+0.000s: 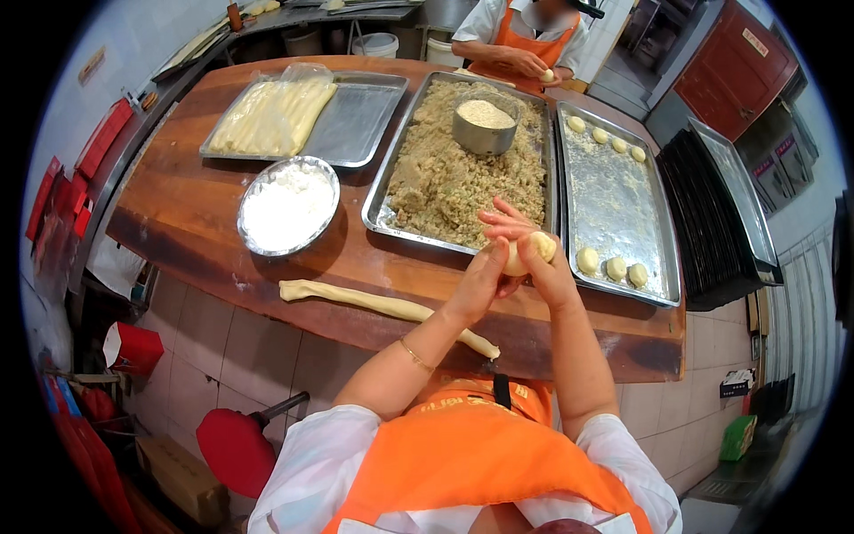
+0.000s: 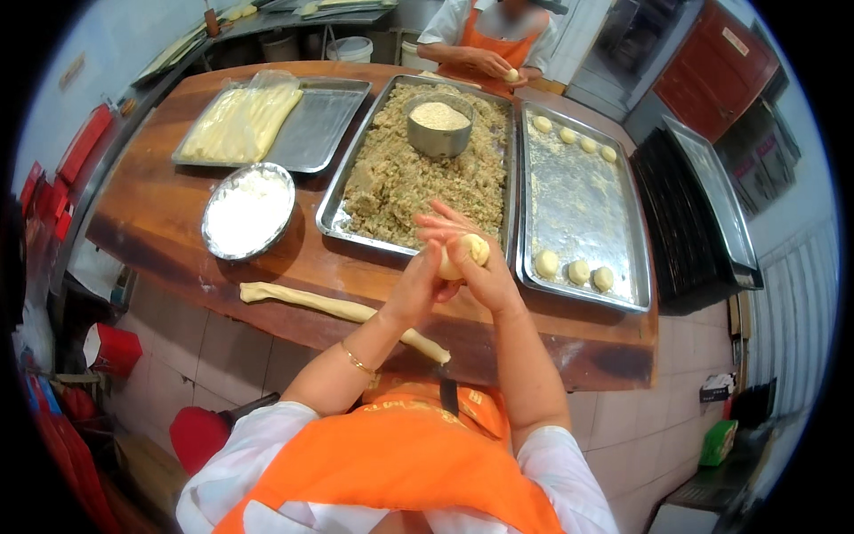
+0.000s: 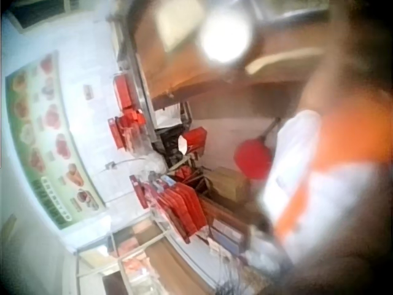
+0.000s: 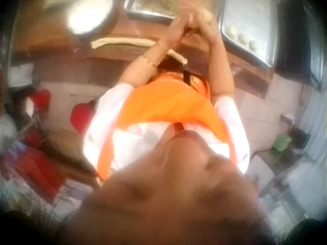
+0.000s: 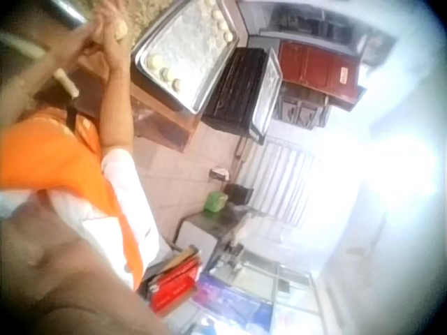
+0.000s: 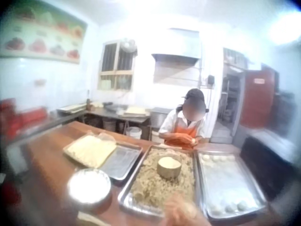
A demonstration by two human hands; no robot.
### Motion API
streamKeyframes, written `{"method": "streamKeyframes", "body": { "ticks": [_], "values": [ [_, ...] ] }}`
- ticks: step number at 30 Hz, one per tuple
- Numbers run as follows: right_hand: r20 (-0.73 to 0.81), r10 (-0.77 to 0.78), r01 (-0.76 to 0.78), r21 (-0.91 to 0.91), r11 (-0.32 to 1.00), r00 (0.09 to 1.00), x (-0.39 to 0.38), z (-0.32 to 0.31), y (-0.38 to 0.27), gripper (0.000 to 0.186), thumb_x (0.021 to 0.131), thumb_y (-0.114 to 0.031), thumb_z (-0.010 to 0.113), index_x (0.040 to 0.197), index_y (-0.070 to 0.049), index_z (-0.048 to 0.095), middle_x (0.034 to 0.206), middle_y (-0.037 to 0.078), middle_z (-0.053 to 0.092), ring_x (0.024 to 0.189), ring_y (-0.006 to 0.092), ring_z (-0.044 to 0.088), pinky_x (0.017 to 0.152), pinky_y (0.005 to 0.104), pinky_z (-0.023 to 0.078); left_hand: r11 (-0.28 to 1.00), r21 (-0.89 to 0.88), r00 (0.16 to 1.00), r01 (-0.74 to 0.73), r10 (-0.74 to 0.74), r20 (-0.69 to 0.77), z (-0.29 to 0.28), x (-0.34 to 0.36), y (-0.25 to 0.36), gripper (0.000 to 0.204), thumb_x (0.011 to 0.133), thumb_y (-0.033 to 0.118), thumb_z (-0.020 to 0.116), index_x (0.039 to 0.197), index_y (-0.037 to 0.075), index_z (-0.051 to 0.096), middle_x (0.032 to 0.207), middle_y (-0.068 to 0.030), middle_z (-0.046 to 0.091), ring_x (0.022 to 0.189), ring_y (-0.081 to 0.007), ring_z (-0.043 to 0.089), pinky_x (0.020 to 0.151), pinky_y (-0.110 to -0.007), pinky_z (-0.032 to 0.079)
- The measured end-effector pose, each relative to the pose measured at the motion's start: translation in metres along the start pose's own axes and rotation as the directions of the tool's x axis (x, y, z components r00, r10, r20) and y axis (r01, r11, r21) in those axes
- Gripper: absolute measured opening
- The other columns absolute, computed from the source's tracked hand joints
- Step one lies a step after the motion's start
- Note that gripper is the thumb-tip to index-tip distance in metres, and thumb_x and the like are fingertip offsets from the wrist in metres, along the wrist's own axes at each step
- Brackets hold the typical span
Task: The person prepares pastry buns by flattening pieces of dough, filling them with a mixture from a tray, sealing them into balls, and placing them on a baking tray.
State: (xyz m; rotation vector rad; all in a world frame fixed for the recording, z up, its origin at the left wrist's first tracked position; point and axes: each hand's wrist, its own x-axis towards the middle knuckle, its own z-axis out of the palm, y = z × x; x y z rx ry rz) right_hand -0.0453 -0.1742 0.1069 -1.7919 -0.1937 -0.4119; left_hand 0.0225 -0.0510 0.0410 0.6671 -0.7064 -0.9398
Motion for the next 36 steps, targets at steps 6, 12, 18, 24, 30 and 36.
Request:
{"method": "streamKeyframes", "body": {
  "ticks": [6,12,18,24,30,36],
  "values": [
    [-0.142,0.054,-0.053,0.015,0.998,0.988,0.000,-0.002,-0.002,0.061,0.103,-0.053,0.048,0.116,0.002,0.071,0.144,0.015,0.057,0.135,0.0294,0.052,0.117,0.0427,0.035,0.982,0.134,0.943,-0.132,0.166,-0.288,0.046,0.002,0.002,0.059,0.101,0.064,0.044,0.124,0.010,0.050,0.077,0.0035,0.049,0.055,-0.0033,0.039,0.048,-0.019,0.028],
    [-0.185,-0.080,0.088,0.035,0.996,0.979,0.002,0.015,-0.014,0.063,0.104,-0.055,0.044,0.115,0.001,0.071,0.139,0.014,0.060,0.143,0.0314,0.043,0.120,0.0452,0.030,0.993,-0.116,0.998,0.033,-0.026,0.063,0.002,-0.004,0.006,0.048,0.105,0.048,0.050,0.132,0.009,0.042,0.079,0.0035,0.049,0.058,-0.0036,0.039,0.049,-0.020,0.029],
    [-0.097,-0.037,0.035,-0.017,0.999,0.995,0.001,-0.004,0.003,0.058,0.107,-0.050,0.040,0.113,-0.003,0.074,0.124,0.014,0.070,0.144,0.0327,0.042,0.124,0.0506,0.018,0.850,0.345,0.800,-0.398,0.506,-0.322,0.051,0.014,-0.023,0.066,0.101,0.064,0.041,0.130,0.006,0.049,0.079,0.0023,0.051,0.058,-0.0035,0.041,0.050,-0.019,0.028],
    [-0.112,-0.175,0.170,-0.049,0.984,0.978,0.005,0.016,-0.014,0.059,0.108,-0.048,0.037,0.108,-0.004,0.076,0.137,0.018,0.062,0.147,0.0376,0.035,0.122,0.0516,0.021,0.983,-0.183,0.988,0.026,0.003,0.157,-0.011,-0.008,-0.010,0.047,0.106,0.040,0.051,0.136,0.006,0.040,0.081,0.0025,0.051,0.059,-0.0037,0.040,0.052,-0.020,0.031],
    [0.041,0.009,-0.010,0.020,1.000,0.999,-0.003,-0.012,0.007,0.062,0.107,-0.053,0.037,0.113,-0.004,0.074,0.146,0.015,0.055,0.152,0.0328,0.026,0.123,0.0498,0.019,0.917,0.282,0.816,-0.282,0.384,-0.432,0.062,0.003,-0.020,0.059,0.104,0.061,0.036,0.123,0.008,0.051,0.073,0.0032,0.049,0.054,-0.0046,0.039,0.049,-0.020,0.029],
    [-0.122,-0.093,0.090,-0.029,0.995,0.988,0.003,0.013,-0.008,0.065,0.106,-0.055,0.037,0.104,-0.005,0.078,0.146,0.014,0.055,0.152,0.0326,0.024,0.123,0.0453,0.022,0.943,-0.325,0.954,0.069,0.033,0.299,-0.018,-0.005,-0.014,0.049,0.103,0.042,0.056,0.136,0.009,0.041,0.094,-0.0034,0.055,0.071,-0.0080,0.050,0.057,-0.022,0.038]
  ]
}}
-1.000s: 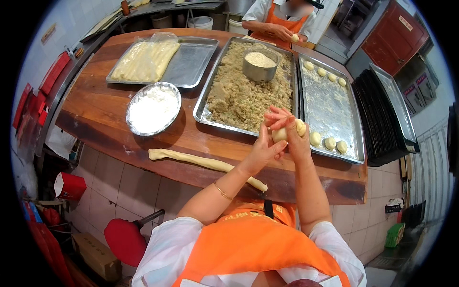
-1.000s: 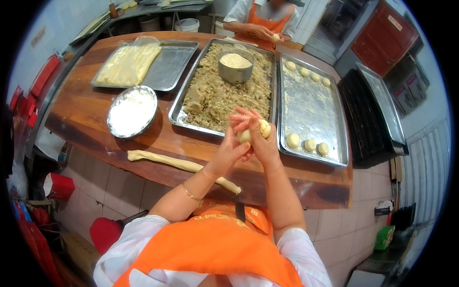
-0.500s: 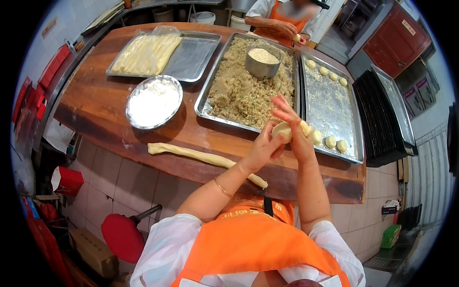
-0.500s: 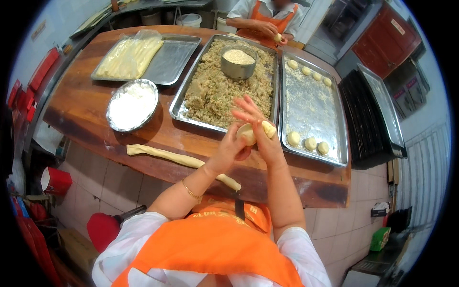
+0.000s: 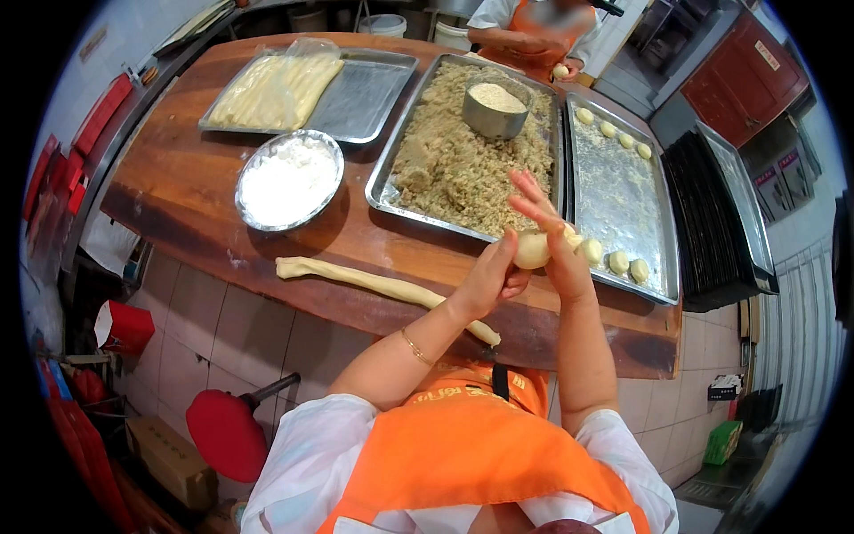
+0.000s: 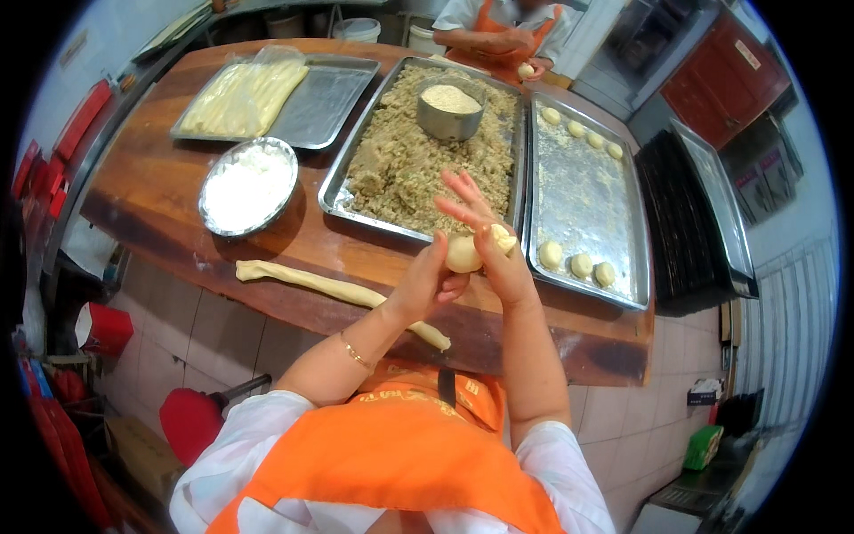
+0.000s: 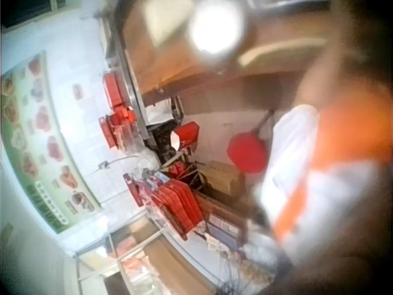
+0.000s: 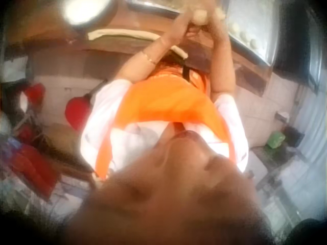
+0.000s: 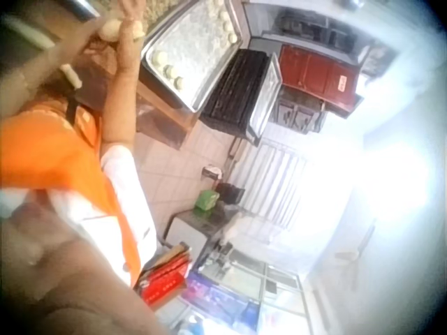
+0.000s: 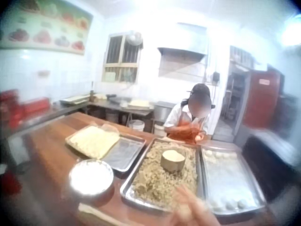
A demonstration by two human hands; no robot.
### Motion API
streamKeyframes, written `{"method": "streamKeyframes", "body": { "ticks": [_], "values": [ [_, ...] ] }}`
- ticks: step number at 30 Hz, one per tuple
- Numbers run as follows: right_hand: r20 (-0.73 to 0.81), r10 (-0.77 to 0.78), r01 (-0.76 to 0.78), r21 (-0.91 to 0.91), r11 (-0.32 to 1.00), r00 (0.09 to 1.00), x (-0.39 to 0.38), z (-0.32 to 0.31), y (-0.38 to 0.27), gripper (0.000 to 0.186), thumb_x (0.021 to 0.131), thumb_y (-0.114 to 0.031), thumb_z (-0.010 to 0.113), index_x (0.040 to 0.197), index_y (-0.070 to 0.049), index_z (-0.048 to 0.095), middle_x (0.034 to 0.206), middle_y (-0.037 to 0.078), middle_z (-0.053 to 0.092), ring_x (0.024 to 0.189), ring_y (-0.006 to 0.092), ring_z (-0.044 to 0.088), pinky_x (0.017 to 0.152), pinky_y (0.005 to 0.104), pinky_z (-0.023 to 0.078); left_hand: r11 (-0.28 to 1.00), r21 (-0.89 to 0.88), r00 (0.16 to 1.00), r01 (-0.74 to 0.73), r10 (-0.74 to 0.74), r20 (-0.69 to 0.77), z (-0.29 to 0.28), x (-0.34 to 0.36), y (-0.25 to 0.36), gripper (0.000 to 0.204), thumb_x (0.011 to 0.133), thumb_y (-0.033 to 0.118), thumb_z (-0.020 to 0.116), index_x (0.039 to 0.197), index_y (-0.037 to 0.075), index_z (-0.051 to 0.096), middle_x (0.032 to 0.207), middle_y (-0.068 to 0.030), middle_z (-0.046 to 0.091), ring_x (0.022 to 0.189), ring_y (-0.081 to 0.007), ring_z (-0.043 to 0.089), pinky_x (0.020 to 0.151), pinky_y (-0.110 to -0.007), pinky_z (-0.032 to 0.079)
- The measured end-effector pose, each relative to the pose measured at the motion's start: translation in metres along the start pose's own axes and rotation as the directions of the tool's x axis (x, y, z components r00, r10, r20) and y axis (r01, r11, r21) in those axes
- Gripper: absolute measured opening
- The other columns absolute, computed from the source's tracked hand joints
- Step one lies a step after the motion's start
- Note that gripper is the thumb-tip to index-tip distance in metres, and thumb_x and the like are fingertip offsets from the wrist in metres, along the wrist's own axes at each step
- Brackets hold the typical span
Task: The person prepares pastry buns by flattening pieces of dough, filling them with a mixture from a tray, sealing them into balls, and placing them on a baking tray.
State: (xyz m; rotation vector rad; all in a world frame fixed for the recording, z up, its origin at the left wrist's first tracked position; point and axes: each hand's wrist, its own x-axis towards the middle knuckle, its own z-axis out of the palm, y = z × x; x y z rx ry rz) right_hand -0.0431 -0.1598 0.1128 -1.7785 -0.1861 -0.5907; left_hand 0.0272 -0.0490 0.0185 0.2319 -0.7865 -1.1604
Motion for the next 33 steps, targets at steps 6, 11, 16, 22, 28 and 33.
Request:
{"method": "streamKeyframes", "body": {
  "ticks": [6,11,16,22,28,33],
  "values": [
    [-0.129,0.073,-0.125,-0.460,0.879,0.989,-0.010,-0.018,0.008,0.048,0.101,-0.050,0.054,0.103,-0.007,0.075,0.114,0.013,0.068,0.120,0.0260,0.053,0.099,0.0433,0.042,0.958,0.268,0.886,-0.099,0.207,-0.415,0.047,0.011,-0.008,0.040,0.105,0.038,0.055,0.128,0.006,0.047,0.112,-0.0064,0.058,0.087,-0.0141,0.060,0.075,-0.032,0.052],
    [-0.141,0.223,-0.263,-0.567,0.781,0.965,0.001,-0.020,-0.027,0.021,0.088,-0.019,0.078,0.086,-0.001,0.066,0.073,0.004,0.066,0.064,0.0124,0.061,0.058,0.0280,0.049,0.985,0.066,0.874,-0.158,0.171,-0.455,0.040,0.012,-0.009,0.034,0.107,0.035,0.051,0.126,0.007,0.048,0.120,-0.0081,0.059,0.097,-0.0166,0.064,0.076,-0.032,0.055],
    [0.023,0.450,-0.368,-0.540,0.757,0.893,0.011,-0.043,-0.039,0.020,0.089,-0.018,0.074,0.093,-0.002,0.063,0.077,0.003,0.065,0.065,0.0067,0.057,0.058,0.0241,0.046,0.991,0.002,0.879,-0.133,0.119,-0.462,0.022,0.003,-0.006,0.035,0.107,0.037,0.050,0.129,0.010,0.049,0.120,-0.0081,0.059,0.089,-0.0158,0.061,0.073,-0.027,0.052],
    [0.156,0.477,-0.350,-0.496,0.795,0.865,0.017,-0.049,-0.046,0.019,0.091,-0.018,0.071,0.097,-0.003,0.061,0.080,0.001,0.061,0.065,0.0064,0.055,0.057,0.0229,0.044,0.975,-0.123,0.889,-0.185,0.112,-0.444,0.035,0.000,0.009,0.040,0.108,0.043,0.043,0.130,0.011,0.050,0.106,-0.0061,0.059,0.078,-0.0132,0.055,0.067,-0.025,0.048],
    [0.267,0.315,-0.100,-0.598,0.795,0.911,0.023,-0.043,-0.047,0.017,0.088,-0.011,0.071,0.097,-0.001,0.061,0.075,0.009,0.059,0.063,0.0179,0.055,0.060,0.0309,0.044,0.994,0.040,0.899,-0.103,0.110,-0.425,0.022,-0.005,0.009,0.043,0.107,0.049,0.043,0.122,0.009,0.054,0.094,-0.0046,0.058,0.073,-0.0108,0.052,0.060,-0.023,0.042],
    [0.306,0.335,-0.080,-0.621,0.780,0.891,0.023,-0.035,-0.053,0.016,0.086,-0.005,0.071,0.097,-0.001,0.060,0.078,0.015,0.061,0.068,0.0271,0.059,0.063,0.0342,0.047,0.996,0.063,0.843,-0.064,0.088,-0.530,0.018,-0.001,0.005,0.044,0.108,0.050,0.040,0.119,0.010,0.055,0.094,-0.0045,0.059,0.072,-0.0126,0.054,0.060,-0.025,0.043]
  ]
}}
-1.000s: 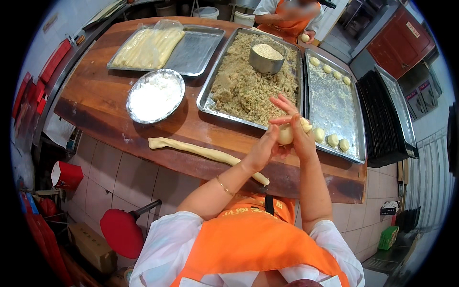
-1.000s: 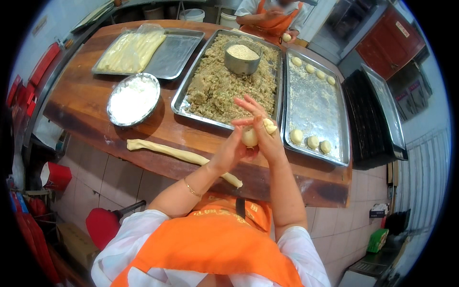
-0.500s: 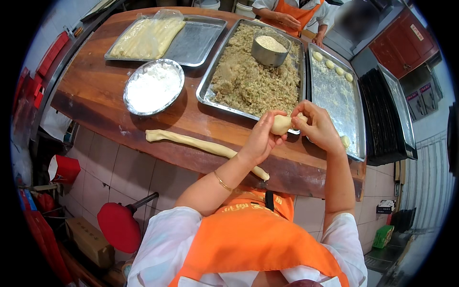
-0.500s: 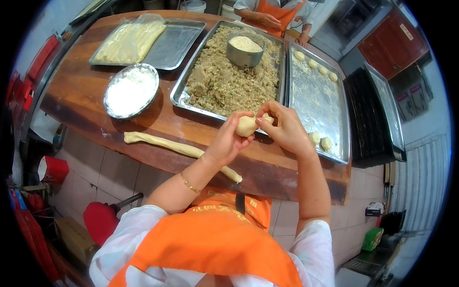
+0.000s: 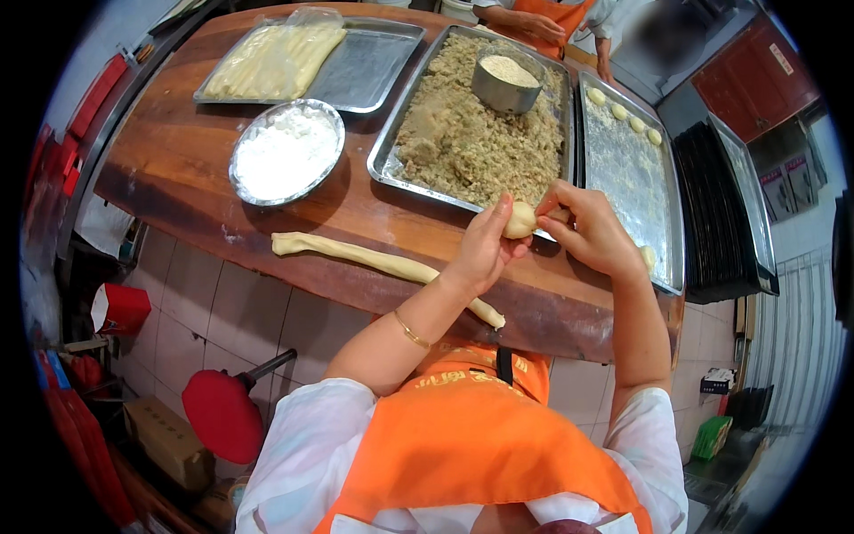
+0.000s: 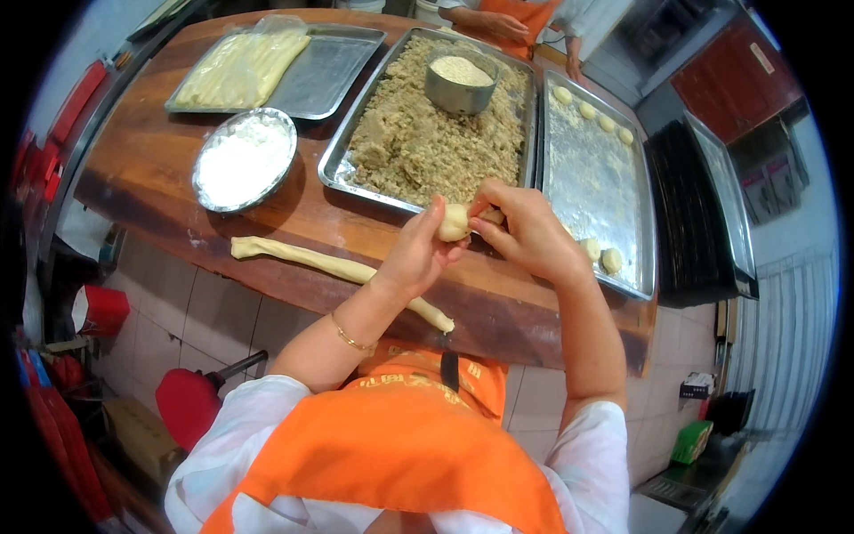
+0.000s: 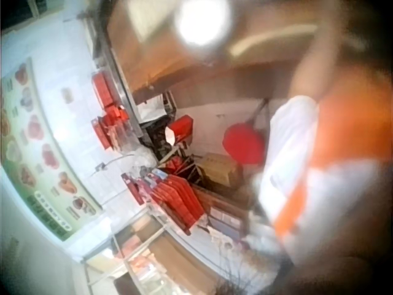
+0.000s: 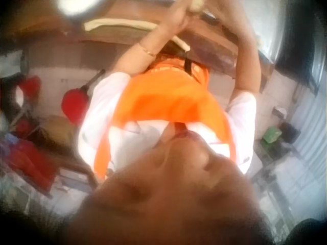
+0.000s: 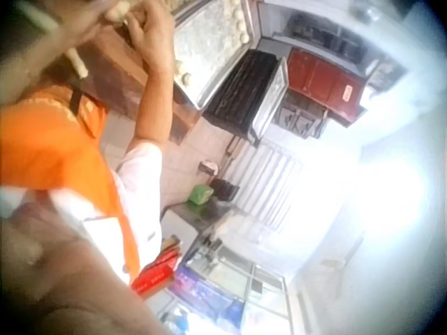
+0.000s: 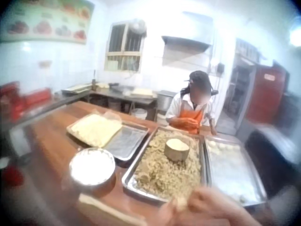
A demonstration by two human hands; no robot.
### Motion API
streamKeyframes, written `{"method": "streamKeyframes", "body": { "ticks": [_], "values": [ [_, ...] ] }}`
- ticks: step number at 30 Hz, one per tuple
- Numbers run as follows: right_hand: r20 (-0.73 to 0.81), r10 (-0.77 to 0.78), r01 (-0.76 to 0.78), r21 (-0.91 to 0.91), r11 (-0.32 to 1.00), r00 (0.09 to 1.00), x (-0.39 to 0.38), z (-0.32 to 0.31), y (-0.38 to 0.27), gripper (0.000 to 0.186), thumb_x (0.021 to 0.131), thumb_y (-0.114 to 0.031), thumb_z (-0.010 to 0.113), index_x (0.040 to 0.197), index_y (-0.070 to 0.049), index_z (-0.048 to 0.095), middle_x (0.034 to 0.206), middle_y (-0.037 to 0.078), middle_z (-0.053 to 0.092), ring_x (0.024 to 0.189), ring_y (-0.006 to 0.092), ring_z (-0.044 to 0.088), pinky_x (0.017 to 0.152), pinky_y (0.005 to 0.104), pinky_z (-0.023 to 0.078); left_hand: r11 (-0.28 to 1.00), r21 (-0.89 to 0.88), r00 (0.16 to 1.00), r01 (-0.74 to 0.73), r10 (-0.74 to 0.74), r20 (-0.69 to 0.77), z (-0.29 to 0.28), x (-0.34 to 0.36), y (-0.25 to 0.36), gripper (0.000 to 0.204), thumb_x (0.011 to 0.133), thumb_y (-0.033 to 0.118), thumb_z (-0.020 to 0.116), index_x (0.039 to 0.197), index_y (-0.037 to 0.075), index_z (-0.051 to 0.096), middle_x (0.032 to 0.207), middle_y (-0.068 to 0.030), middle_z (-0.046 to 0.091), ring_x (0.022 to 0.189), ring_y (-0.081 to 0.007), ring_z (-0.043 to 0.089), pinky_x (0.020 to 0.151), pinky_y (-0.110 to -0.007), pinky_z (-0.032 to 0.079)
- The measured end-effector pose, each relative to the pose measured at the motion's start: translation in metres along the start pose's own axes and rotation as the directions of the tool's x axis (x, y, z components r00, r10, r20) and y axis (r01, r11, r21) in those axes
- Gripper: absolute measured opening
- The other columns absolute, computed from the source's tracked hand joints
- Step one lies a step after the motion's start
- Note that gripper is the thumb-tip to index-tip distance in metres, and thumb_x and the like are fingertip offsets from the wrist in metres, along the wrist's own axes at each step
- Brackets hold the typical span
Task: The person prepares pastry buns by flattening pieces of dough, filling them with a mixture from a tray, sealing them into balls, and placing them on a baking tray.
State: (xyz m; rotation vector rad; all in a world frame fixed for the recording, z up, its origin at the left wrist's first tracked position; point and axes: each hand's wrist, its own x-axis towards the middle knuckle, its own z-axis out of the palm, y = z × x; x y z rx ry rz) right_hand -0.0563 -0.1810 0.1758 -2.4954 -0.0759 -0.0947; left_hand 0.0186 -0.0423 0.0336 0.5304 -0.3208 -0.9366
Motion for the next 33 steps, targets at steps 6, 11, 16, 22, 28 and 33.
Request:
{"method": "streamKeyframes", "body": {
  "ticks": [6,11,16,22,28,33],
  "values": [
    [-0.009,-0.088,0.088,-0.032,0.996,0.996,-0.002,0.005,0.003,0.018,0.083,-0.001,0.070,0.096,-0.002,0.058,0.081,0.016,0.063,0.072,0.0324,0.063,0.066,0.0367,0.050,0.949,-0.307,0.998,0.065,-0.067,0.002,0.014,-0.017,0.015,0.045,0.108,0.051,0.036,0.119,0.011,0.055,0.102,-0.0059,0.062,0.079,-0.0152,0.058,0.062,-0.028,0.046],
    [0.013,-0.105,0.104,0.024,0.994,0.994,-0.002,0.006,-0.008,0.017,0.082,0.001,0.069,0.094,-0.002,0.056,0.080,0.016,0.061,0.072,0.0356,0.061,0.065,0.0380,0.050,0.984,-0.142,0.978,0.105,-0.077,0.191,-0.025,-0.010,0.005,0.036,0.109,0.044,0.038,0.119,0.011,0.050,0.105,-0.0081,0.063,0.082,-0.0178,0.061,0.063,-0.029,0.048],
    [0.045,-0.145,0.148,-0.074,0.986,0.988,-0.005,0.011,-0.003,0.017,0.081,0.001,0.070,0.092,-0.002,0.056,0.080,0.015,0.061,0.074,0.0369,0.062,0.065,0.0383,0.050,0.969,-0.212,0.989,0.128,-0.141,-0.048,0.006,-0.007,0.000,0.039,0.108,0.046,0.039,0.120,0.010,0.047,0.106,-0.0096,0.062,0.076,-0.0176,0.061,0.060,-0.028,0.048],
    [0.037,-0.109,0.111,-0.081,0.991,0.993,-0.013,0.009,-0.001,0.018,0.081,0.000,0.070,0.092,-0.002,0.056,0.081,0.015,0.062,0.077,0.0381,0.064,0.066,0.0397,0.050,0.986,0.118,0.993,0.118,-0.121,0.018,0.011,-0.020,0.013,0.049,0.109,0.050,0.034,0.112,0.006,0.054,0.101,-0.0075,0.060,0.072,-0.0165,0.058,0.062,-0.027,0.048],
    [0.079,-0.095,0.102,-0.085,0.991,0.992,-0.026,0.007,-0.002,0.014,0.086,-0.003,0.067,0.092,-0.001,0.054,0.081,0.017,0.061,0.078,0.0408,0.062,0.068,0.0436,0.049,0.952,0.261,0.979,0.157,-0.186,0.089,0.006,-0.004,-0.004,0.047,0.109,0.047,0.036,0.114,0.005,0.055,0.099,-0.0061,0.061,0.077,-0.0150,0.060,0.063,-0.028,0.050],
    [0.121,-0.111,0.122,-0.085,0.989,0.986,-0.039,0.003,-0.001,0.011,0.089,-0.006,0.063,0.093,-0.002,0.054,0.084,0.018,0.062,0.082,0.0417,0.062,0.069,0.0458,0.049,0.807,0.561,0.944,0.185,-0.304,0.126,0.002,0.002,0.000,0.052,0.109,0.050,0.036,0.128,0.006,0.056,0.106,-0.0055,0.065,0.092,-0.0119,0.063,0.078,-0.027,0.052]
  ]
}}
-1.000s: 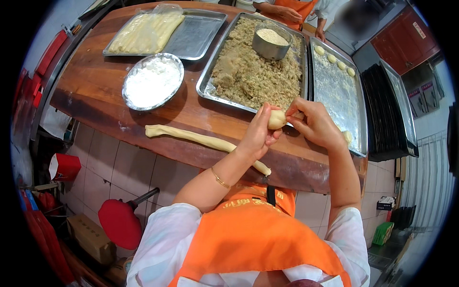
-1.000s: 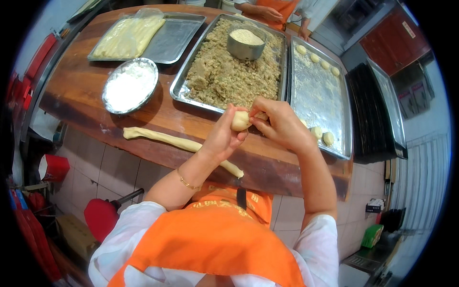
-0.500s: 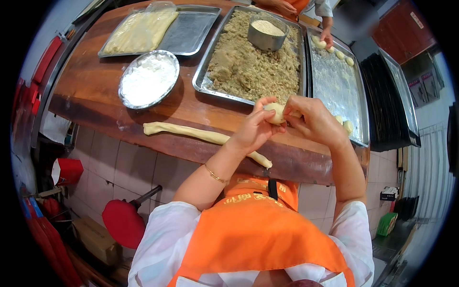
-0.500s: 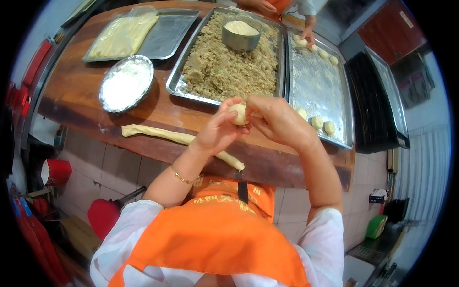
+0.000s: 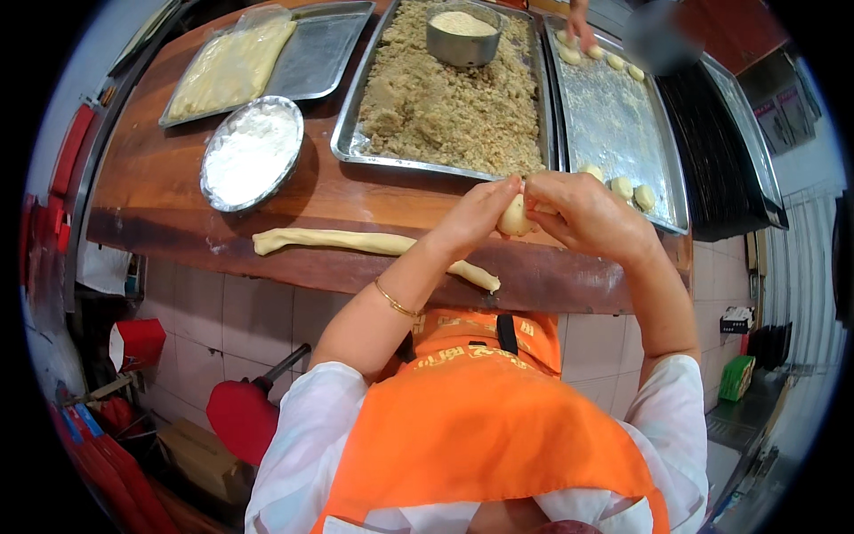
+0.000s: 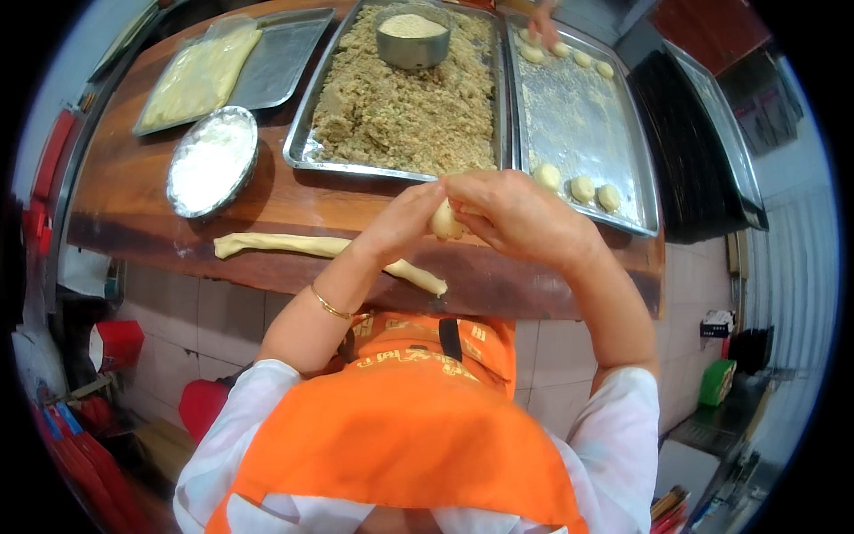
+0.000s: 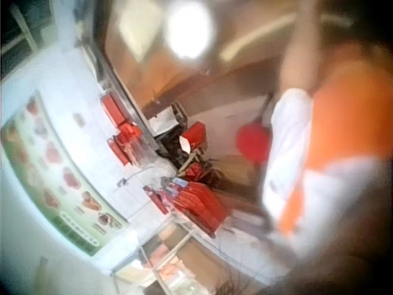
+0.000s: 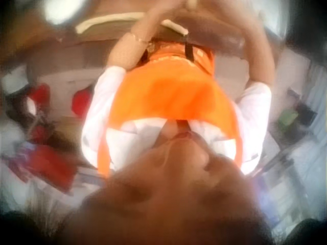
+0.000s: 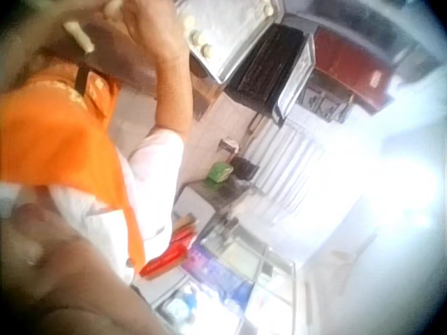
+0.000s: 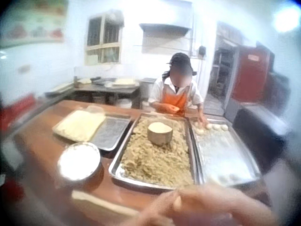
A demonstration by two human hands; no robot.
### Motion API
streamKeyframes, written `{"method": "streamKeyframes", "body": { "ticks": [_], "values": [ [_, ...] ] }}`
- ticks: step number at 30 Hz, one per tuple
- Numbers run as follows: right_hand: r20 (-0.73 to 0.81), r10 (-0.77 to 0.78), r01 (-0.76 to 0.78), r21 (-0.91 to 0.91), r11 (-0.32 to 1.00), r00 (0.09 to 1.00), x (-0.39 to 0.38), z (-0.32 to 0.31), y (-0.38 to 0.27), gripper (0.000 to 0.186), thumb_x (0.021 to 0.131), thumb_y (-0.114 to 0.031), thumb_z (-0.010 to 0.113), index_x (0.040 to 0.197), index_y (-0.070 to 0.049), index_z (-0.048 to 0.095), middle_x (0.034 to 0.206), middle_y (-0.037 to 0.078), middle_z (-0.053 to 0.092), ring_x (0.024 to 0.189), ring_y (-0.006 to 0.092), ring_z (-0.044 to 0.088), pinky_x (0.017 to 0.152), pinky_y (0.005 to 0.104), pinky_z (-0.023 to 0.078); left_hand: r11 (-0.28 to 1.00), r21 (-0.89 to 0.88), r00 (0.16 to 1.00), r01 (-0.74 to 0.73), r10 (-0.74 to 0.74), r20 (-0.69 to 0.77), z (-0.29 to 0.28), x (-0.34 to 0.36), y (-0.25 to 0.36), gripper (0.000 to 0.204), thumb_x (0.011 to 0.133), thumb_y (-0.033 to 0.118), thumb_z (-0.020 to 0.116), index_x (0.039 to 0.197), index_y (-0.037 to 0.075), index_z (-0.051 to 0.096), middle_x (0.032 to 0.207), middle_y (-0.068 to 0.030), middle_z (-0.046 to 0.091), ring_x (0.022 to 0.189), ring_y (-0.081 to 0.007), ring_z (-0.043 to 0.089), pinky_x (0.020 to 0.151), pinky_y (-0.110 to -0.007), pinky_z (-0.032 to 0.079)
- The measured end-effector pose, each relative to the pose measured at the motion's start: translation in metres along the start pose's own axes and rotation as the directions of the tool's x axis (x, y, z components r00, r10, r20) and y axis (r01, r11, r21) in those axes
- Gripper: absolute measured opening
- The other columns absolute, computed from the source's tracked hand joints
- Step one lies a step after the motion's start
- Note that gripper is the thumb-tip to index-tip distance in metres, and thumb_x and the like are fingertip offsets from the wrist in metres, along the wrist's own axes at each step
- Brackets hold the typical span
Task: The person prepares pastry buns by flattening pieces of dough, filling them with a mixture from a tray, sealing them into balls, and placing them on a baking tray.
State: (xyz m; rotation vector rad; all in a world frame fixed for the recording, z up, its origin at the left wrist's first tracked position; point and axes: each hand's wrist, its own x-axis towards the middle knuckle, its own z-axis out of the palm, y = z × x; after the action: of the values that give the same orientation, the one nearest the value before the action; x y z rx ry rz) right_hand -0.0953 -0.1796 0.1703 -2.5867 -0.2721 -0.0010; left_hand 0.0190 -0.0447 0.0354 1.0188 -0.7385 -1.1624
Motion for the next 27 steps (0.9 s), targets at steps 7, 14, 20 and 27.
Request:
{"method": "streamKeyframes", "body": {
  "ticks": [7,14,20,27],
  "values": [
    [0.007,0.043,-0.044,0.013,0.999,0.999,-0.027,0.006,0.014,0.010,0.087,-0.005,0.066,0.094,-0.003,0.058,0.084,0.015,0.060,0.080,0.0378,0.061,0.069,0.0429,0.049,0.998,-0.063,0.954,-0.016,0.034,0.297,0.010,-0.007,0.004,0.038,0.094,0.018,0.071,0.127,0.004,0.057,0.117,-0.0024,0.059,0.103,-0.0122,0.056,0.091,-0.029,0.049],
    [-0.370,0.285,-0.169,0.314,0.934,0.884,-0.065,0.057,0.044,0.016,0.088,-0.006,0.065,0.103,-0.002,0.060,0.091,0.014,0.063,0.078,0.0297,0.063,0.071,0.0342,0.051,0.722,0.642,0.962,-0.257,0.125,0.245,-0.001,0.013,-0.061,0.044,0.082,0.009,0.078,0.124,0.008,0.066,0.118,-0.0081,0.064,0.115,-0.0244,0.059,0.100,-0.036,0.046],
    [-0.392,0.405,-0.385,0.132,0.913,0.826,-0.113,0.158,0.091,0.027,0.079,-0.004,0.067,0.105,-0.009,0.063,0.133,0.012,0.054,0.130,0.0352,0.045,0.109,0.0486,0.031,0.653,0.732,0.980,-0.195,0.103,0.169,0.002,0.012,-0.064,0.044,0.083,0.022,0.075,0.123,0.006,0.067,0.121,-0.0130,0.066,0.120,-0.0296,0.058,0.104,-0.040,0.043],
    [-0.755,0.375,-0.349,0.205,0.914,0.539,-0.136,0.145,0.100,0.029,0.078,-0.001,0.067,0.107,-0.007,0.065,0.127,0.012,0.061,0.123,0.0344,0.054,0.106,0.0433,0.039,0.709,0.705,0.992,-0.024,-0.073,0.107,0.024,0.058,-0.051,0.052,0.105,0.038,0.041,0.131,-0.002,0.061,0.134,-0.0185,0.063,0.128,-0.0318,0.055,0.110,-0.040,0.040]
  ]
}}
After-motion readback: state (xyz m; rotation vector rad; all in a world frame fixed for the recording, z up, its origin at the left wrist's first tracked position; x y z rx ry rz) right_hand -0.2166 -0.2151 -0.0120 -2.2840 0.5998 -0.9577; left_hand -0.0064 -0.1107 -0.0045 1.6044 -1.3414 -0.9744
